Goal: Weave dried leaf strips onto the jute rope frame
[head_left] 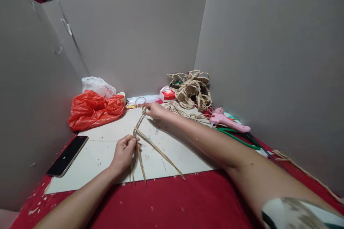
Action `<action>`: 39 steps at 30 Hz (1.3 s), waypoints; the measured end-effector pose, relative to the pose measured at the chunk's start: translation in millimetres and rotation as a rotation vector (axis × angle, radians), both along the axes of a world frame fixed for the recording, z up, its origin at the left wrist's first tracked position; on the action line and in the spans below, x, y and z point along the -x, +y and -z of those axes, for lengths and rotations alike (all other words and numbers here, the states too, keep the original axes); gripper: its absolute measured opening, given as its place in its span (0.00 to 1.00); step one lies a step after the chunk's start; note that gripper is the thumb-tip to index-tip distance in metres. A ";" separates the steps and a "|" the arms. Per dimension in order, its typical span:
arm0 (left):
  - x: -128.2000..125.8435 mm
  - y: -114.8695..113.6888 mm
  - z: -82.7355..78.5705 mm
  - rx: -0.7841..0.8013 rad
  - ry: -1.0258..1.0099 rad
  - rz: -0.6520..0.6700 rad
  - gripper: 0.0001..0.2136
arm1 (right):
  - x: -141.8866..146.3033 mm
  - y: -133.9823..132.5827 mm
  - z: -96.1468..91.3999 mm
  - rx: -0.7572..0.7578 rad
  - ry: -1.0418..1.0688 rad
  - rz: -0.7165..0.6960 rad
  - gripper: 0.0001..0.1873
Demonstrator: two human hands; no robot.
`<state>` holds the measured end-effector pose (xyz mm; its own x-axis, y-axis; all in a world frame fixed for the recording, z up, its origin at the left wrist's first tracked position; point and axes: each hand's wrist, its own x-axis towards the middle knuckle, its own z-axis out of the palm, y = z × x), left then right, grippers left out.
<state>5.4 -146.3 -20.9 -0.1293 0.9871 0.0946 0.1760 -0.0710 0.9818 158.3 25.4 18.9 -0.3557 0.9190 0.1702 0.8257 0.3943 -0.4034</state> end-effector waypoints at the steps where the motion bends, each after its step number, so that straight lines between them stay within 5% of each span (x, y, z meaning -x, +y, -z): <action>1: -0.5 0.3 0.6 0.007 0.017 0.005 0.11 | 8.4 8.4 2.5 0.010 -0.026 0.005 0.11; 7: 4.3 10.7 -0.7 0.077 -0.023 -0.005 0.10 | 26.0 38.5 9.2 -0.055 -0.063 0.054 0.10; 13: 12.1 39.3 -14.8 0.144 -0.212 -0.075 0.08 | 8.8 49.8 -1.0 -0.372 0.150 0.091 0.14; 16: 16.4 60.2 -30.3 0.059 -0.221 -0.120 0.08 | 2.5 58.4 1.6 -0.495 0.404 0.075 0.10; 20: 17.8 97.0 -52.1 -0.114 -0.246 -0.175 0.06 | 3.7 67.2 5.5 -0.414 0.701 0.003 0.07; 26: 5.6 145.0 -70.5 -0.347 -0.118 -0.230 0.07 | 16.0 54.3 2.5 -0.484 0.719 -0.094 0.09; 31: -2.8 153.4 -57.9 -0.578 0.218 -0.265 0.10 | 26.9 36.4 9.2 -0.497 0.634 -0.221 0.05; 39: 21.2 160.3 -16.4 -0.737 0.691 -0.080 0.08 | 38.8 28.5 25.1 -0.358 0.759 -0.237 0.05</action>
